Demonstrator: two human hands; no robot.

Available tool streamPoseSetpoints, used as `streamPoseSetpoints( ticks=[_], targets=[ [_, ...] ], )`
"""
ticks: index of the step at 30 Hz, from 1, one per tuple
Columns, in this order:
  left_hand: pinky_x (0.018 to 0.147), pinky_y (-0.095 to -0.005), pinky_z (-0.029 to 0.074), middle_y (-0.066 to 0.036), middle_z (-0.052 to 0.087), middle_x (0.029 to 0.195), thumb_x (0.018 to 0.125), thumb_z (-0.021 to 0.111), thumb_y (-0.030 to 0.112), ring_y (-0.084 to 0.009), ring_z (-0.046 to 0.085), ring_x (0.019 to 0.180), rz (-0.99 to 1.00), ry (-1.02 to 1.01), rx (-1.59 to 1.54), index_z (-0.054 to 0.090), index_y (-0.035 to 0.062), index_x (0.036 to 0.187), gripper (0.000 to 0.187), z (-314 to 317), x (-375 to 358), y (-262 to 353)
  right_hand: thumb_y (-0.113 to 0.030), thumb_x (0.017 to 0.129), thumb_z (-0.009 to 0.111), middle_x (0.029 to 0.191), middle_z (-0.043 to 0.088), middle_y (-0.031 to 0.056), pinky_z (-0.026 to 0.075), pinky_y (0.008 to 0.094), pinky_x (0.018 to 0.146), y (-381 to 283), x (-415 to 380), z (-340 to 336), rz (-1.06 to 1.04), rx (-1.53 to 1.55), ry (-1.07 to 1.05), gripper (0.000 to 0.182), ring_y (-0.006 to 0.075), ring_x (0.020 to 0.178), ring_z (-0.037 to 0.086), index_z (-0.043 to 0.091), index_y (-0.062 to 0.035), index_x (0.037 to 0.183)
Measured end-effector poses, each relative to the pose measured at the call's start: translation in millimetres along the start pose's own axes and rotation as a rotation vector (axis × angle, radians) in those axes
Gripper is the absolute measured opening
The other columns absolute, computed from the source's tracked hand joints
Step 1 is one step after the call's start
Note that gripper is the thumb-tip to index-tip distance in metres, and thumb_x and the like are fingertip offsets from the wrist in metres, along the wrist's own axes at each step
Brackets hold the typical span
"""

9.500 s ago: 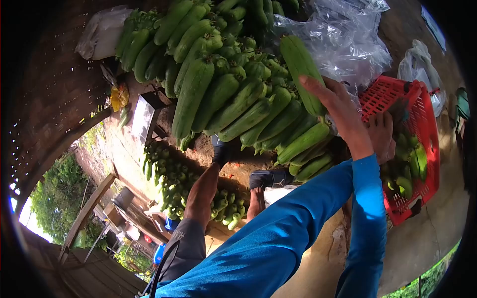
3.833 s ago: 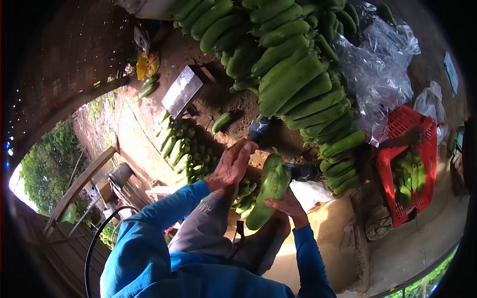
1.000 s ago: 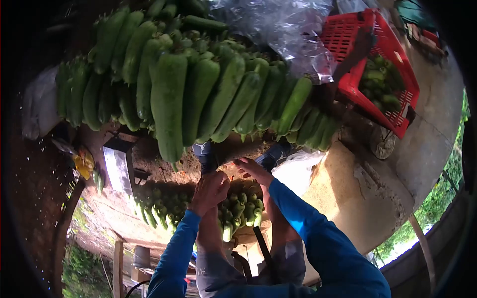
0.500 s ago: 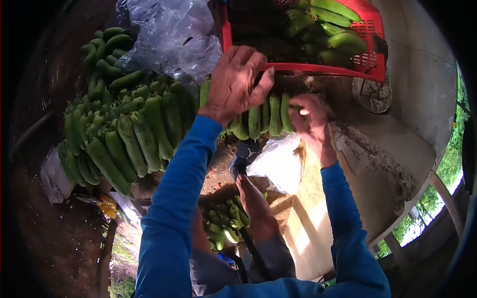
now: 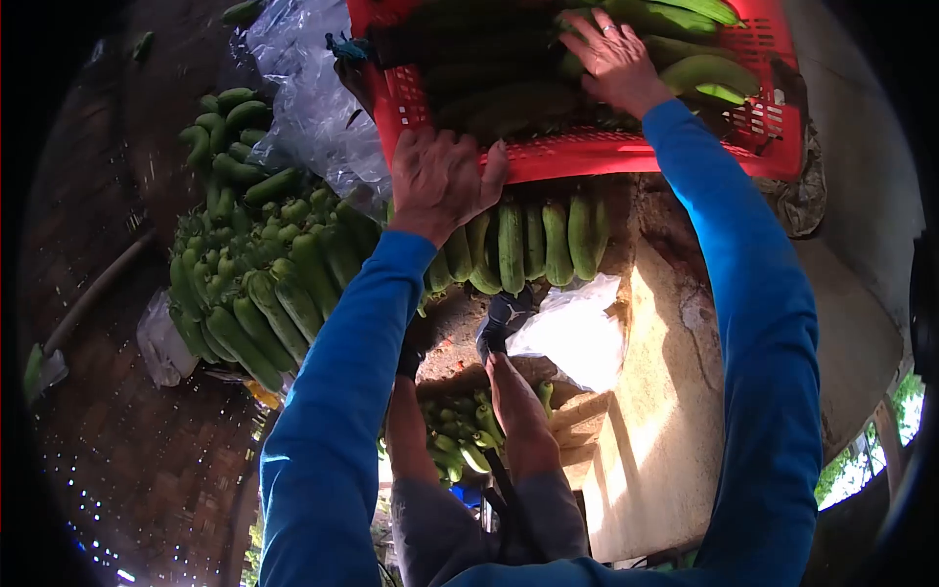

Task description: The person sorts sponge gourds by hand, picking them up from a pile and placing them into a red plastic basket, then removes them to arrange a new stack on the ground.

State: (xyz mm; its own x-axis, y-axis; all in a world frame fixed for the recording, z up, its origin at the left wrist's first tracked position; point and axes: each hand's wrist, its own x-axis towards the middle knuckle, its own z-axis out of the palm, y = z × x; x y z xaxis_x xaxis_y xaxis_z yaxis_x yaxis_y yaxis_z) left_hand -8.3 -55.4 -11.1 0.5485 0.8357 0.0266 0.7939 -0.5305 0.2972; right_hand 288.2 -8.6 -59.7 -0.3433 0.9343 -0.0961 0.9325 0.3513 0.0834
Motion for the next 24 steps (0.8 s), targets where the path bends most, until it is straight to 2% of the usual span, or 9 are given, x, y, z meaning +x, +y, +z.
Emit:
streamPoseSetpoints(
  ticks=[1,2,6,12,14,16,18,20,24],
  targets=[
    [0.086,-0.0402,0.042,-0.011,0.063,0.071,0.087,0.057,0.046,-0.0288,0.062,0.079,-0.003,-0.013,0.014,0.071,0.0091,0.070,0.043,-1,-2,-1,-0.021,0.080,0.073,0.127,0.057,0.0235,0.044,0.0433,0.103,7,-14,14,-0.096,-0.069,0.172,0.068,0.0405,0.118,0.056,0.045,0.0002,0.138],
    [0.086,-0.0403,0.042,-0.011,0.064,0.071,0.086,0.058,0.046,-0.0286,0.062,0.080,-0.016,-0.038,0.026,0.071,0.0091,0.070,0.043,-3,-3,0,-0.014,0.077,0.069,0.152,0.037,0.0076,0.036,0.0541,0.110,17,7,33,0.072,-0.191,-0.211,0.070,0.0311,0.141,0.036,0.048,-0.0184,0.144],
    [0.087,-0.0407,0.042,-0.012,0.064,0.072,0.084,0.058,0.046,-0.0279,0.062,0.081,-0.047,-0.011,0.030,0.070,0.0085,0.068,0.043,-4,2,3,-0.014,0.075,0.069,0.126,0.058,0.0130,0.039,0.0458,0.109,15,1,44,0.088,-0.293,-0.395,0.049,0.0321,0.124,0.054,0.062,-0.0092,0.124],
    [0.087,-0.0391,0.042,-0.012,0.064,0.071,0.084,0.058,0.047,-0.0275,0.061,0.079,-0.062,-0.047,-0.058,0.069,0.0067,0.067,0.045,-5,3,0,-0.049,0.071,0.078,0.124,0.061,0.0168,0.040,0.0485,0.107,15,-26,-5,0.072,-0.063,-0.182,0.053,0.0313,0.117,0.060,0.071,-0.0062,0.103],
    [0.087,-0.0382,0.042,-0.012,0.064,0.070,0.084,0.058,0.047,-0.0272,0.061,0.077,-0.059,-0.056,-0.066,0.069,0.0067,0.066,0.045,-5,4,0,-0.048,0.075,0.075,0.132,0.059,0.0160,0.049,0.0448,0.098,8,-30,-48,0.374,0.196,-0.282,0.054,0.0321,0.115,0.062,0.069,-0.0050,0.106],
    [0.087,-0.0382,0.042,-0.012,0.064,0.070,0.084,0.058,0.046,-0.0271,0.061,0.077,-0.059,-0.049,-0.072,0.069,0.0070,0.066,0.045,-5,4,1,-0.047,0.078,0.075,0.116,0.066,0.0183,0.054,0.0426,0.087,-2,-46,-73,0.514,0.388,-0.325,0.051,0.0328,0.103,0.067,0.068,-0.0024,0.102],
    [0.087,-0.0382,0.042,-0.012,0.064,0.070,0.085,0.058,0.046,-0.0271,0.061,0.076,-0.044,-0.047,-0.079,0.069,0.0072,0.066,0.044,-6,3,2,-0.045,0.078,0.077,0.092,0.071,0.0176,0.054,0.0421,0.077,-19,-79,-82,0.786,1.094,-0.196,0.048,0.0322,0.086,0.071,0.068,-0.0019,0.098],
    [0.084,-0.0407,0.043,-0.009,0.064,0.070,0.090,0.054,0.041,-0.0255,0.063,0.076,-0.016,-0.062,-0.044,0.068,0.0102,0.067,0.041,-10,6,2,-0.042,0.078,0.078,0.075,0.070,0.0153,0.054,0.0397,0.069,-38,-101,-67,0.751,0.879,0.124,0.045,0.0304,0.073,0.070,0.068,-0.0022,0.095],
    [0.090,-0.0424,0.044,-0.019,0.069,0.082,0.090,0.050,0.049,-0.0331,0.066,0.088,-0.033,-0.363,-0.036,0.071,0.0065,0.079,0.049,-6,14,-3,-0.053,0.076,0.075,0.082,0.072,0.0154,0.053,0.0450,0.072,-46,-74,-86,0.996,0.810,-0.015,0.052,0.0342,0.079,0.071,0.069,-0.0054,0.095]
  ],
)
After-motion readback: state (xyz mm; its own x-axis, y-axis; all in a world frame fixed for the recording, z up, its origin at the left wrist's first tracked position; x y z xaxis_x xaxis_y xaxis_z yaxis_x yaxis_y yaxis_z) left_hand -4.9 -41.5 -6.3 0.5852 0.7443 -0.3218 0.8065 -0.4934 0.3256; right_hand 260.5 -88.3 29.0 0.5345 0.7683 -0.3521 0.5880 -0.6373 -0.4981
